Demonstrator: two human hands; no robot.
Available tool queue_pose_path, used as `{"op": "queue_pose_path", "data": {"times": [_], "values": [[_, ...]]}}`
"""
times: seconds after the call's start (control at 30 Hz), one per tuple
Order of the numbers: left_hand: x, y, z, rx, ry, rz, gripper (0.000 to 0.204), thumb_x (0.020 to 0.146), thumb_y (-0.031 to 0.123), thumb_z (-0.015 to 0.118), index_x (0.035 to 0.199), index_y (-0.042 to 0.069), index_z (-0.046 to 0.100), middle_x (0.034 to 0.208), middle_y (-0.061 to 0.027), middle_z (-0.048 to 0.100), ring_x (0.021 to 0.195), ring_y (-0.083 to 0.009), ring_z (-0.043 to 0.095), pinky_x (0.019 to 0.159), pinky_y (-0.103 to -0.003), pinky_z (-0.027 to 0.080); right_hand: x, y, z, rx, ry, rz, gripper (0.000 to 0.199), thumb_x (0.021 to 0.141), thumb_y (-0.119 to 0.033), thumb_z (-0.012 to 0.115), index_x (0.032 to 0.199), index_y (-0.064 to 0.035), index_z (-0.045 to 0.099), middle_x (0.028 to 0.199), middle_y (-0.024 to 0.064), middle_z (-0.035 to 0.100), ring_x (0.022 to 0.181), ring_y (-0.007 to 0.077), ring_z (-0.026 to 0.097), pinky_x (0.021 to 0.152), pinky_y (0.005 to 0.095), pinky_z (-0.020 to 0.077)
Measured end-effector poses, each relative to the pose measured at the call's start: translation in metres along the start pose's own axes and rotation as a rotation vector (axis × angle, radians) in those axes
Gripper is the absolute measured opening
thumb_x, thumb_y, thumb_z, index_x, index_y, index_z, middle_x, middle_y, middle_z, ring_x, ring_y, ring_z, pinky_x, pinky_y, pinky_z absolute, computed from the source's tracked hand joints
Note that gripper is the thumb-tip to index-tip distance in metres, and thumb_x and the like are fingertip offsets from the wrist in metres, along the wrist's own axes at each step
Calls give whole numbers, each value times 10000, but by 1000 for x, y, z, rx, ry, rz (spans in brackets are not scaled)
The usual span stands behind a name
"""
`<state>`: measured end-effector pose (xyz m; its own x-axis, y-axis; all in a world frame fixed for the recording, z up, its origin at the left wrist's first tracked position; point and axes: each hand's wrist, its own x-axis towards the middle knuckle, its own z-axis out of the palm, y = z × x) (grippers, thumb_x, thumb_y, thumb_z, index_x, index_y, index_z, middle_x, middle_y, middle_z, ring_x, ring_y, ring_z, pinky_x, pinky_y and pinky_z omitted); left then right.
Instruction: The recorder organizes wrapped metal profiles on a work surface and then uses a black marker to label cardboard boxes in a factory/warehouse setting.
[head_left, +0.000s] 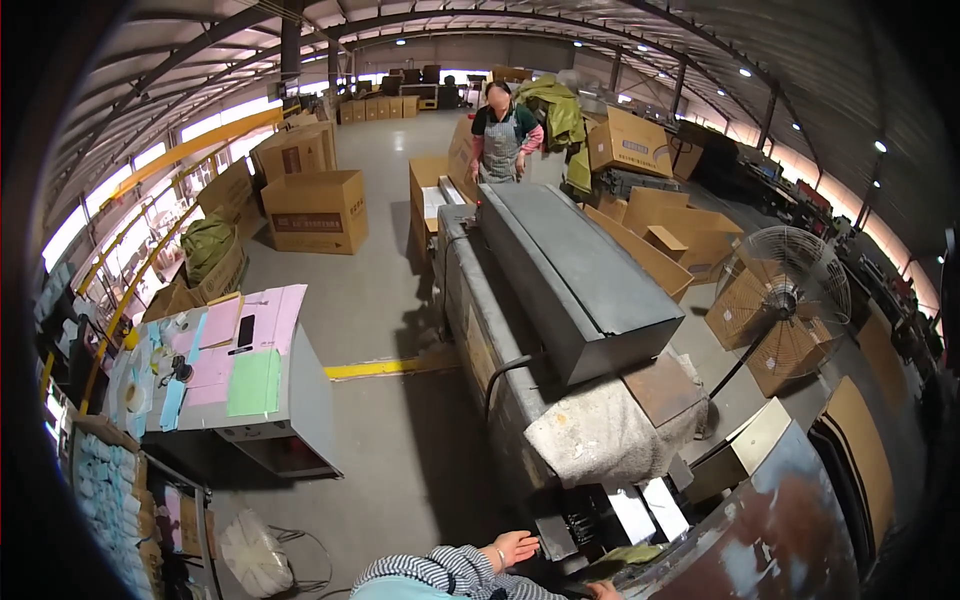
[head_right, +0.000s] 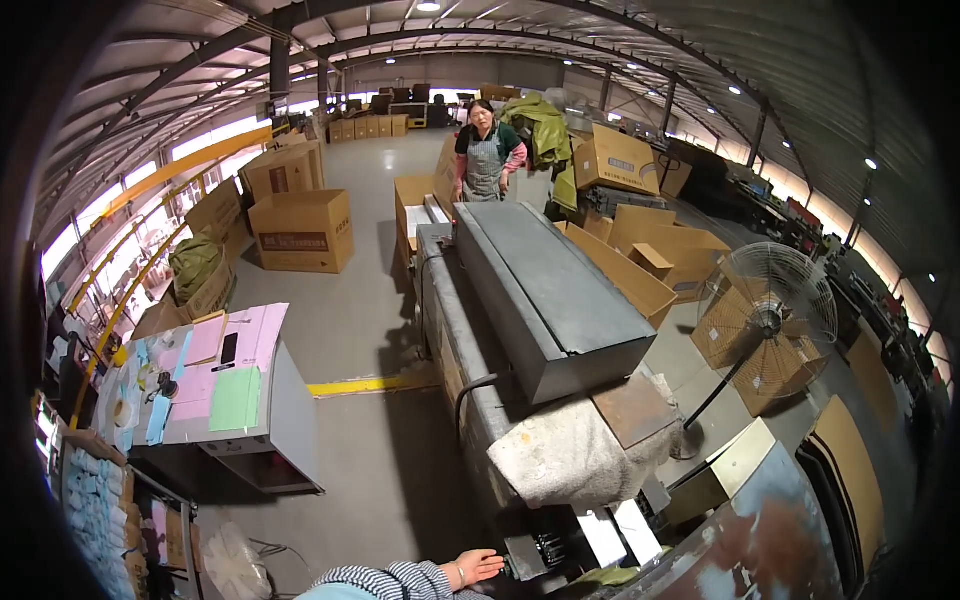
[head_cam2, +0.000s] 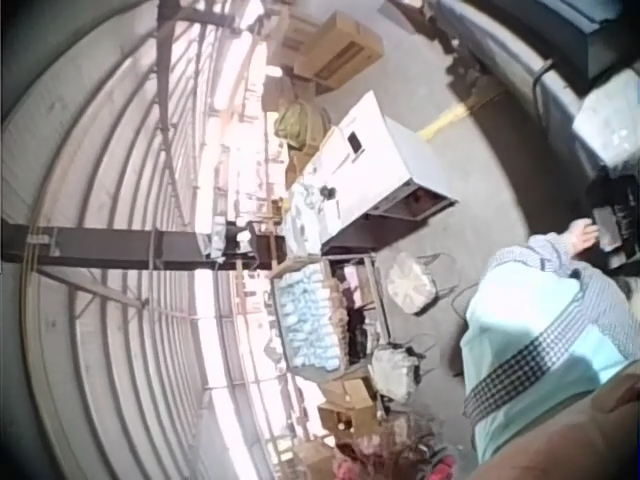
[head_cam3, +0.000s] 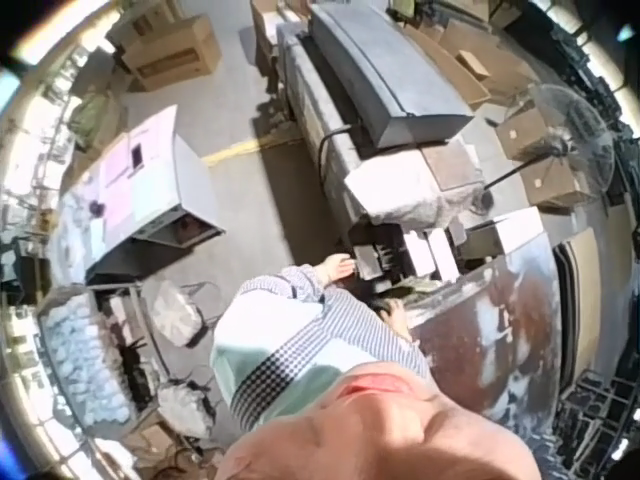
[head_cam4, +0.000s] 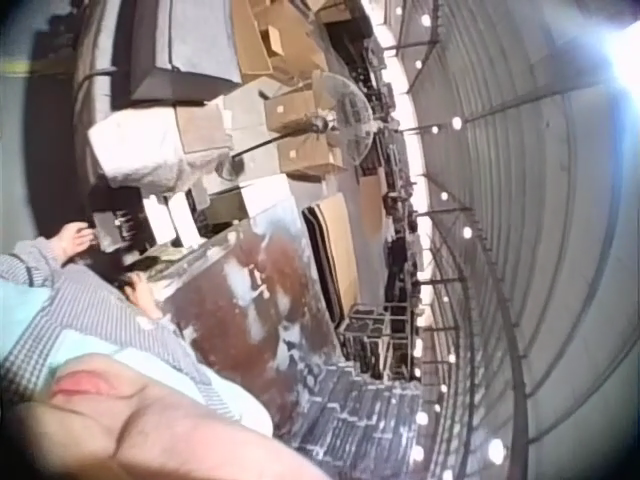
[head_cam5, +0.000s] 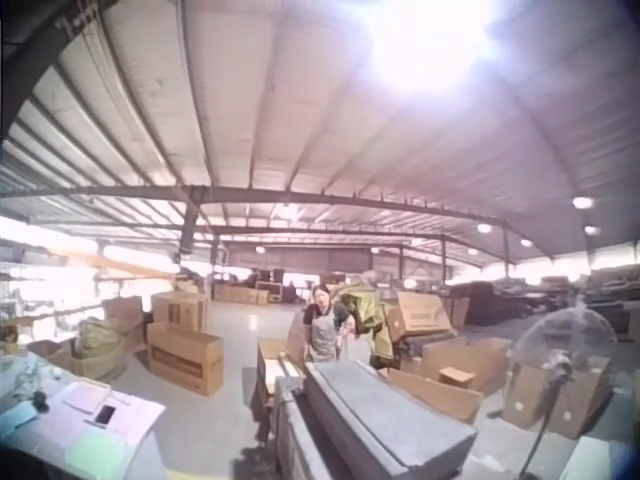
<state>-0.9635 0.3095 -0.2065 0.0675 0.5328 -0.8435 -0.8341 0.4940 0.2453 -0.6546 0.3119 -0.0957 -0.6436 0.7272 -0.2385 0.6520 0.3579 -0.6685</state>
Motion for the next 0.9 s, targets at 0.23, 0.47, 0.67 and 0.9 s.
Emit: {"op": "queue_pose_path", "data": {"times": [0.23,0.47,0.67,0.9], "values": [[-53,-71,-32,-91,-34,13,404,1029,226,500,1393,55,460,1310,-152,627,1181,-293,634,967,-416,539,-50,-34,13,-72,-179,-20,418,834,-223,681,1205,-39,631,1143,258,614,1070,425,588,926,465,489],[-135,-131,-59,11,-114,-101,344,917,298,672,1159,54,667,1060,-67,714,944,-254,672,844,-402,575,-112,18,51,-97,-166,17,443,823,-237,701,1206,-20,650,1149,242,654,1094,396,612,947,442,494],[-128,-140,-91,-88,-87,17,316,926,271,652,1163,63,657,1158,-98,698,1055,-282,672,901,-435,566,-151,10,79,-157,-248,123,471,841,-275,702,1237,-30,630,1147,236,652,1093,405,603,937,454,494],[-105,-121,-124,-66,-214,-22,302,1000,197,570,1261,45,566,1260,-141,661,1166,-291,647,975,-420,539,-141,25,155,-215,-170,111,456,863,-269,673,1255,-46,608,1233,229,621,1124,360,610,968,452,487]]}}
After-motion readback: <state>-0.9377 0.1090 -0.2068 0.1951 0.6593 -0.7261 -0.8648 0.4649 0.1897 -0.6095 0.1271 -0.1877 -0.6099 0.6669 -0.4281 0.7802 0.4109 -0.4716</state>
